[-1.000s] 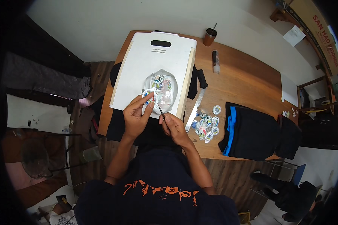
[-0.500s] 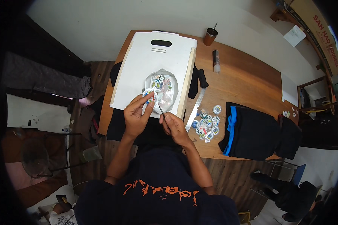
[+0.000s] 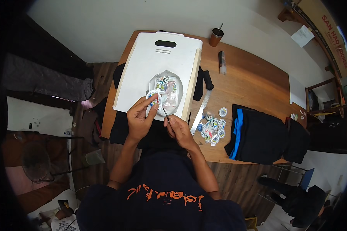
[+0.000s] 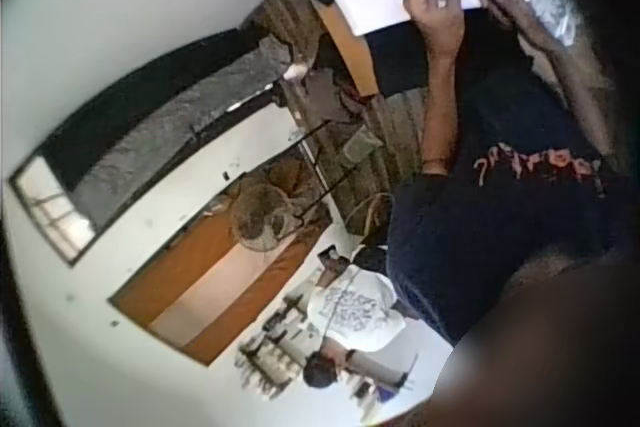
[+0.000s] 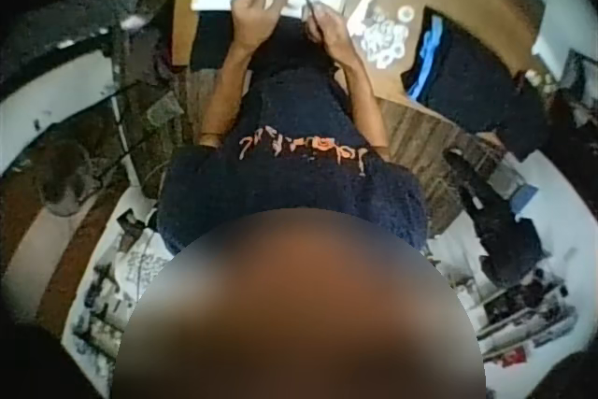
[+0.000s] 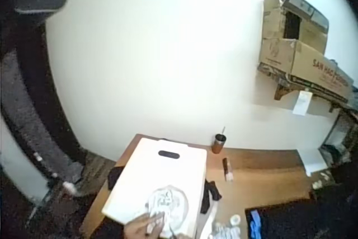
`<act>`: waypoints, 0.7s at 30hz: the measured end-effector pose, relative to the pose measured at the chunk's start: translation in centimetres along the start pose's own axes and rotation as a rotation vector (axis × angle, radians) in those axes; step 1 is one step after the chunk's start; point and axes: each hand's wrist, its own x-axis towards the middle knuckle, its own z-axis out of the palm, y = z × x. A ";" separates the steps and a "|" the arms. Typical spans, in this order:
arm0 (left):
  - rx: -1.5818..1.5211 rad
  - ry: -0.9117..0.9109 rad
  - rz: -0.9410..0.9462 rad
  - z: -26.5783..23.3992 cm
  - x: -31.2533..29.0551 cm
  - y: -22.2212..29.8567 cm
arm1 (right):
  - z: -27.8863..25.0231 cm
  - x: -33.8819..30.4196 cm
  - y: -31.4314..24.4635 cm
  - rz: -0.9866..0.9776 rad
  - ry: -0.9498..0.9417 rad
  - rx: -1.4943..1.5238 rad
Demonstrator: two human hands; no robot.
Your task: Trimming small printed labels using scissors and preparing a t-shirt on a placement board.
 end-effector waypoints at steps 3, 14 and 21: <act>0.006 -0.002 0.002 0.0 0.0 -0.1 | -0.1 -0.1 0.3 0.004 0.003 0.011; -0.002 -0.013 -0.009 -0.1 0.1 0.0 | -0.1 0.1 0.4 0.007 0.008 0.021; -0.011 -0.004 -0.019 -0.1 0.1 0.0 | 0.1 0.1 0.4 -0.014 0.017 0.007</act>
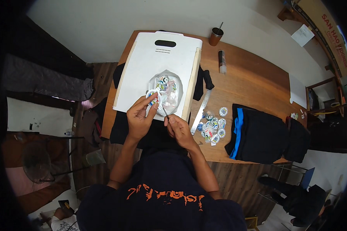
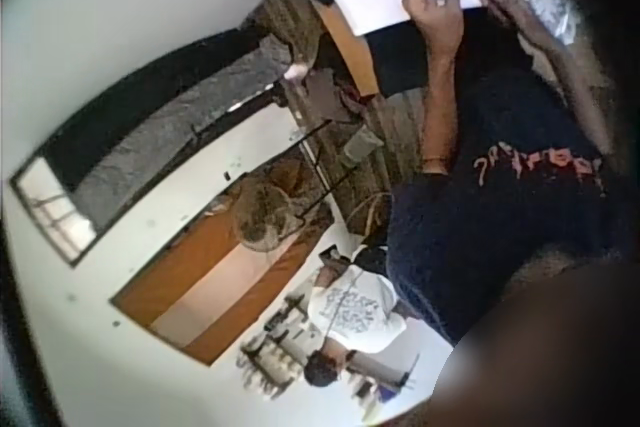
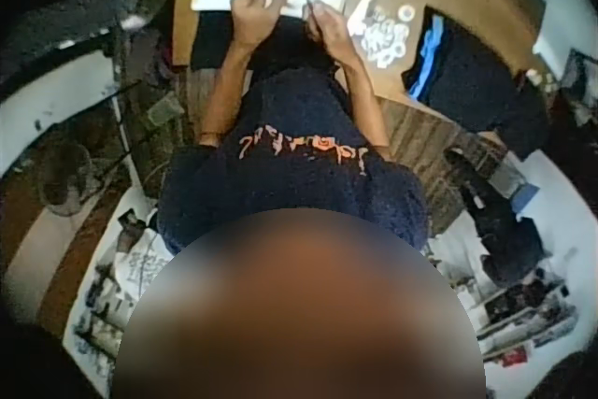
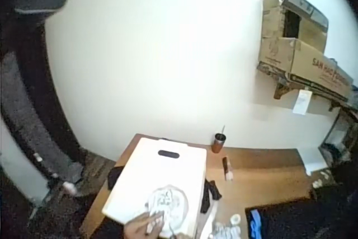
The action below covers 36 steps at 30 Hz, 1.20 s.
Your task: Trimming small printed labels using scissors and preparing a t-shirt on a placement board.
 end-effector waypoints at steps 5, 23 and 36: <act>-0.003 -0.022 -0.006 -0.2 -0.2 -0.1 | -0.1 0.0 0.2 0.013 -0.005 0.017; -0.011 -0.019 -0.009 -0.2 -0.4 -0.6 | 0.0 -0.1 0.7 0.031 0.015 0.021; -0.012 -0.025 -0.029 -0.4 -0.3 -0.9 | 0.2 0.0 0.6 0.050 0.022 0.030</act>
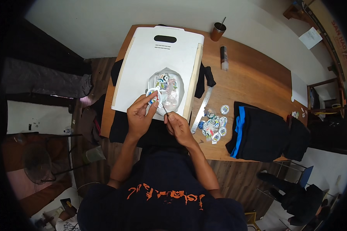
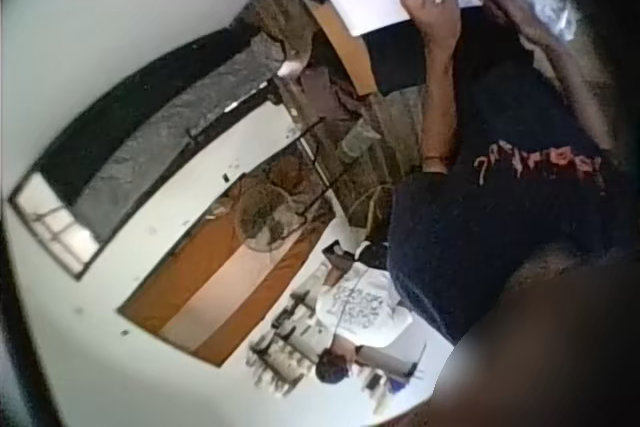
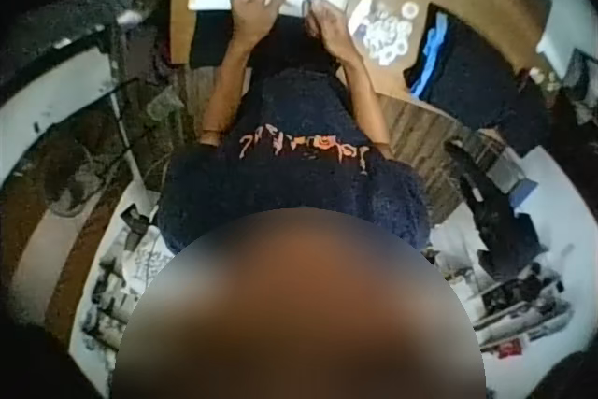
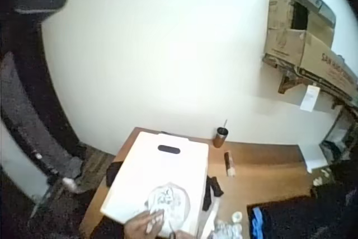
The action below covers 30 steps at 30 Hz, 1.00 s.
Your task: Trimming small printed labels using scissors and preparing a t-shirt on a placement board.
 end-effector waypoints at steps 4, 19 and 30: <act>-0.008 -0.002 -0.001 0.1 0.0 0.1 | -0.1 -0.2 0.2 0.019 0.011 0.025; -0.021 -0.010 0.008 0.2 0.1 0.0 | -0.2 -0.2 0.3 0.000 0.008 0.017; -0.030 -0.002 0.011 0.1 0.0 0.0 | 0.1 0.0 0.4 -0.001 0.011 0.040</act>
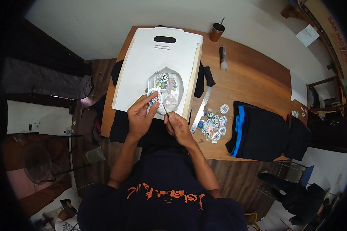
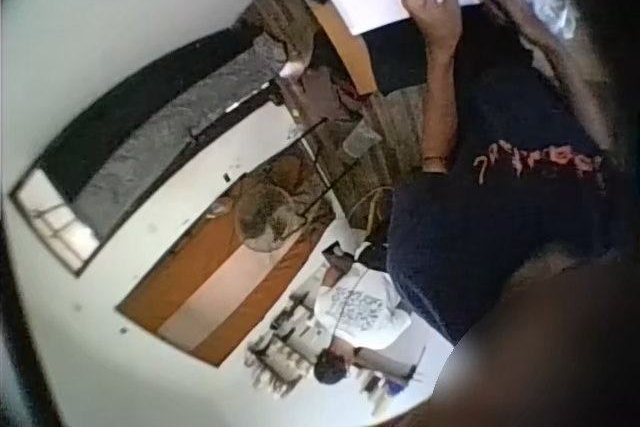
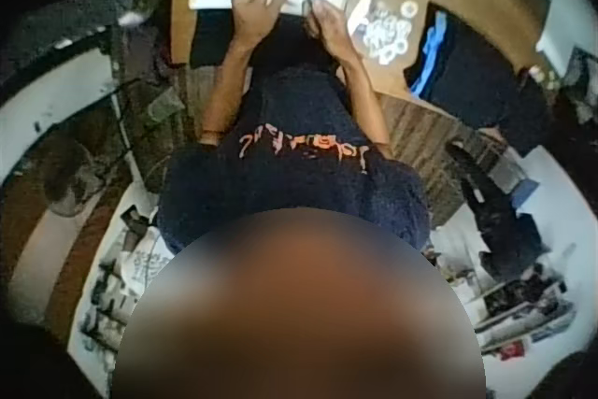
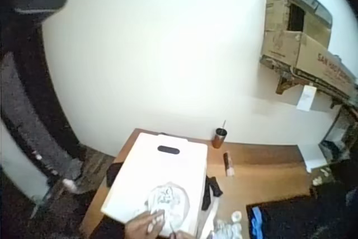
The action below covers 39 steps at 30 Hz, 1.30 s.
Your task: Trimming small printed labels using scissors and preparing a t-shirt on a placement board.
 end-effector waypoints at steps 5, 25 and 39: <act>-0.011 0.009 -0.005 0.0 -0.1 -0.2 | 0.3 0.0 0.1 -0.004 0.012 0.013; 0.000 0.007 -0.009 -0.1 -0.1 0.1 | 0.4 0.1 0.3 -0.027 0.014 0.012; -0.014 0.025 0.007 0.1 -0.1 0.0 | 0.9 0.0 0.2 -0.021 0.041 0.036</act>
